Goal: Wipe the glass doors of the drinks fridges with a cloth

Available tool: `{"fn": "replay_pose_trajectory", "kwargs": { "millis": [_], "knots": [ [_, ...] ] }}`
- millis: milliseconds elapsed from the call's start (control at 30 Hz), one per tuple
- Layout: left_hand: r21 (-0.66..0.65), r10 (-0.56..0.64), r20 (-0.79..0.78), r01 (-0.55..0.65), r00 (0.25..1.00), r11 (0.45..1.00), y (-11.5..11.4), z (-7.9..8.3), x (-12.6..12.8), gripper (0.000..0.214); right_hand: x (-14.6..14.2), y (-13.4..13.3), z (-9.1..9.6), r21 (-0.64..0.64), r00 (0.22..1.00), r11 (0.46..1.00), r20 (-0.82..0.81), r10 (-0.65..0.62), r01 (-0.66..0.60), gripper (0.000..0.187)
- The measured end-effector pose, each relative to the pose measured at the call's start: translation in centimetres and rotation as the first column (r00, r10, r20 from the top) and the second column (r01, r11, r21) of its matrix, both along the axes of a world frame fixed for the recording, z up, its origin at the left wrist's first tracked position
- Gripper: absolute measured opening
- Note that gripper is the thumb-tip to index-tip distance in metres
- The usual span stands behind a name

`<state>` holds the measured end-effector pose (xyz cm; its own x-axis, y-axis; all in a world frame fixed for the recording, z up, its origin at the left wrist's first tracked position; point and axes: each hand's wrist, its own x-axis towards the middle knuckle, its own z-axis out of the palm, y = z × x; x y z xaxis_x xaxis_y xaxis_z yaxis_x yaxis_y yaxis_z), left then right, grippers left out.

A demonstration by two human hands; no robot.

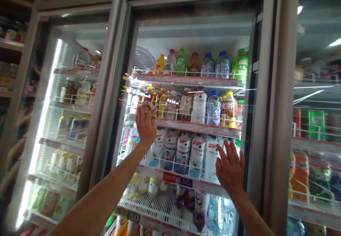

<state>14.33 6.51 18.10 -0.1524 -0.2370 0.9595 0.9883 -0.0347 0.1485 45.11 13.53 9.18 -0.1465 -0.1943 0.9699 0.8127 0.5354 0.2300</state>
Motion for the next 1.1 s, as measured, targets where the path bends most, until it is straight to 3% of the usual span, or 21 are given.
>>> {"fn": "replay_pose_trajectory", "kwargs": {
  "millis": [100,200,267,300,367,433,500,533,600,667,800,900,1000,1100],
  "knots": [
    [-0.151,-0.02,-0.271,-0.022,0.962,0.988,0.4,-1.1,4.6,0.038,-0.2,-0.5,0.0,-0.067,0.998,0.996,-0.037,0.055,-0.057,0.044],
    [-0.251,-0.066,-0.606,-0.111,0.793,0.962,1.2,-2.1,8.7,0.038,-0.4,-0.7,0.0,-0.065,0.996,0.994,-0.039,0.081,-0.083,0.043],
    [-0.251,-0.076,-0.734,-0.165,0.675,0.954,1.3,-1.7,9.1,0.038,-0.4,-0.6,0.0,-0.061,0.995,0.994,-0.037,0.092,-0.094,0.044],
    [-0.24,-0.067,-0.75,-0.176,0.658,0.955,1.3,-1.1,8.5,0.038,-0.4,-0.6,0.0,-0.058,0.995,0.994,-0.036,0.095,-0.097,0.044],
    [-0.215,-0.028,-0.66,-0.154,0.751,0.964,0.9,0.8,5.8,0.038,-0.5,-0.5,0.0,-0.054,0.995,0.994,-0.037,0.094,-0.096,0.045],
    [-0.169,0.015,-0.396,-0.089,0.918,0.982,0.4,2.9,2.6,0.039,-0.5,-0.4,0.0,-0.052,0.996,0.995,-0.039,0.083,-0.085,0.045],
    [-0.093,0.031,-0.117,-0.043,0.993,0.995,0.2,4.6,0.4,0.04,-0.5,-0.4,0.0,-0.05,0.997,0.996,-0.039,0.07,-0.071,0.045],
    [-0.058,0.032,-0.04,-0.034,0.999,0.998,0.2,5.0,0.1,0.04,-0.5,-0.4,0.0,-0.05,0.997,0.997,-0.037,0.065,-0.067,0.045],
    [-0.031,0.034,-0.043,-0.035,0.998,0.999,0.4,4.8,1.2,0.039,-0.5,-0.4,0.0,-0.049,0.998,0.997,-0.034,0.059,-0.061,0.046],
    [-0.07,0.026,-0.217,-0.043,0.976,0.997,1.0,3.7,4.1,0.036,-0.4,-0.4,0.0,-0.041,0.998,0.998,-0.028,0.054,-0.055,0.046],
    [-0.18,-0.047,-0.57,-0.069,0.82,0.981,1.8,1.7,8.6,0.036,-0.3,-0.4,0.1,-0.036,0.998,0.998,-0.019,0.057,-0.058,0.046],
    [-0.166,-0.023,-0.549,-0.082,0.835,0.983,1.5,2.1,6.6,0.036,-0.3,-0.3,0.1,-0.048,0.998,0.997,-0.02,0.063,-0.064,0.046],
    [-0.097,0.047,-0.297,-0.079,0.954,0.992,0.5,3.5,2.1,0.038,-0.1,-0.1,-0.2,-0.02,0.999,0.999,0.009,0.031,-0.031,0.049],
    [-0.054,0.064,-0.098,-0.069,0.993,0.996,0.0,3.9,-0.1,0.041,-0.1,-0.5,0.0,-0.027,1.0,1.0,0.015,0.001,-0.001,0.052]
  ]
}}
